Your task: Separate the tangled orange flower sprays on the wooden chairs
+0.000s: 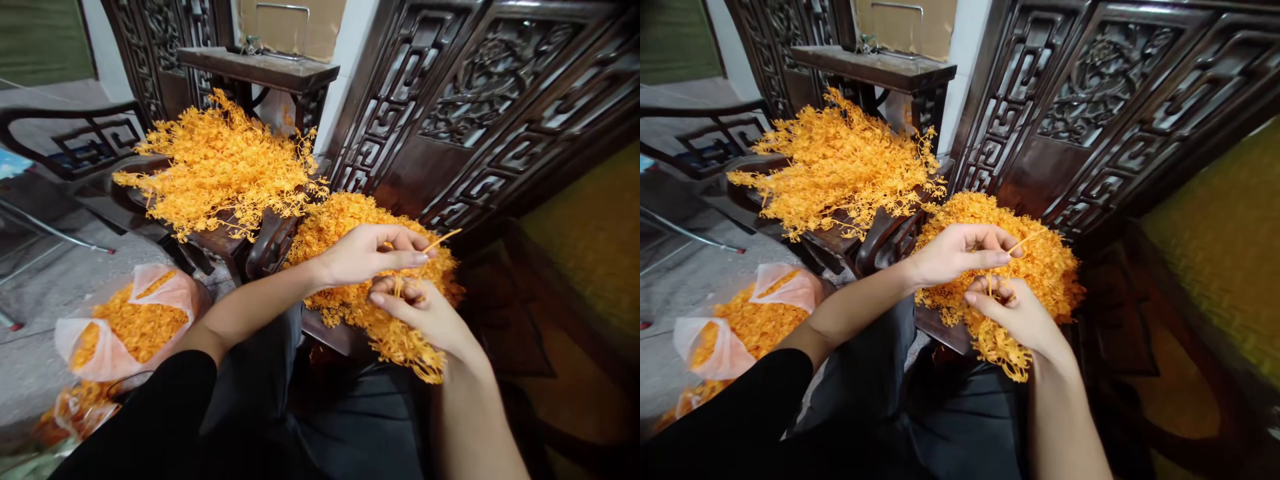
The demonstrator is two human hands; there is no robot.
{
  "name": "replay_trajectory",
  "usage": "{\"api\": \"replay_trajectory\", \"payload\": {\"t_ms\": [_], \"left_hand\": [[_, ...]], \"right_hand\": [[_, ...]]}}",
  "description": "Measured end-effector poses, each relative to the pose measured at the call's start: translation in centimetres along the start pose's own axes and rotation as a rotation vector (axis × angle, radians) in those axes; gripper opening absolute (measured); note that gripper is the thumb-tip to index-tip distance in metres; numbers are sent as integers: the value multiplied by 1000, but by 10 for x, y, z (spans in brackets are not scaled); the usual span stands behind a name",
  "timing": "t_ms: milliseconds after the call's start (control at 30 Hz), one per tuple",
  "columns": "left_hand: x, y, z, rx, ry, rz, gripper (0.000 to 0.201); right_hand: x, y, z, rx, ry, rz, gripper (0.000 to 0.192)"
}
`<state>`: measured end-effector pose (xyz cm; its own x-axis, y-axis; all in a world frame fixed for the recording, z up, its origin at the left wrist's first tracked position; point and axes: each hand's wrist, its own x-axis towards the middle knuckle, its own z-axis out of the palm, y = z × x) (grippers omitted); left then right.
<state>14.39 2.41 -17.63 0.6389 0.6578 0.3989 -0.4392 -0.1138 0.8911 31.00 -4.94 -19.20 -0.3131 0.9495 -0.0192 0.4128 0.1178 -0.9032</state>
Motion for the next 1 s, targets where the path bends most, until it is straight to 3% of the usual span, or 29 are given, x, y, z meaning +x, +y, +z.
{"api": "replay_trajectory", "payload": {"t_ms": [100,300,433,600,767,867,1000], "left_hand": [[1,-7,2,72,80,76,35],[6,-10,-7,453,211,270,25],[8,-4,-15,745,331,433,22],[7,0,-24,1036,450,456,21],[6,-9,-30,1065,452,412,23],[8,-14,-27,1002,388,343,21],[4,-11,-13,816,413,267,22]], "right_hand": [[2,0,1,12,-45,44,38],[3,0,6,-60,98,-8,35],[4,1,9,184,52,131,38],[11,8,17,288,117,175,39],[8,13,25,355,199,202,31],[-3,9,20,585,209,271,30],[-19,-3,9,827,238,303,38]]}}
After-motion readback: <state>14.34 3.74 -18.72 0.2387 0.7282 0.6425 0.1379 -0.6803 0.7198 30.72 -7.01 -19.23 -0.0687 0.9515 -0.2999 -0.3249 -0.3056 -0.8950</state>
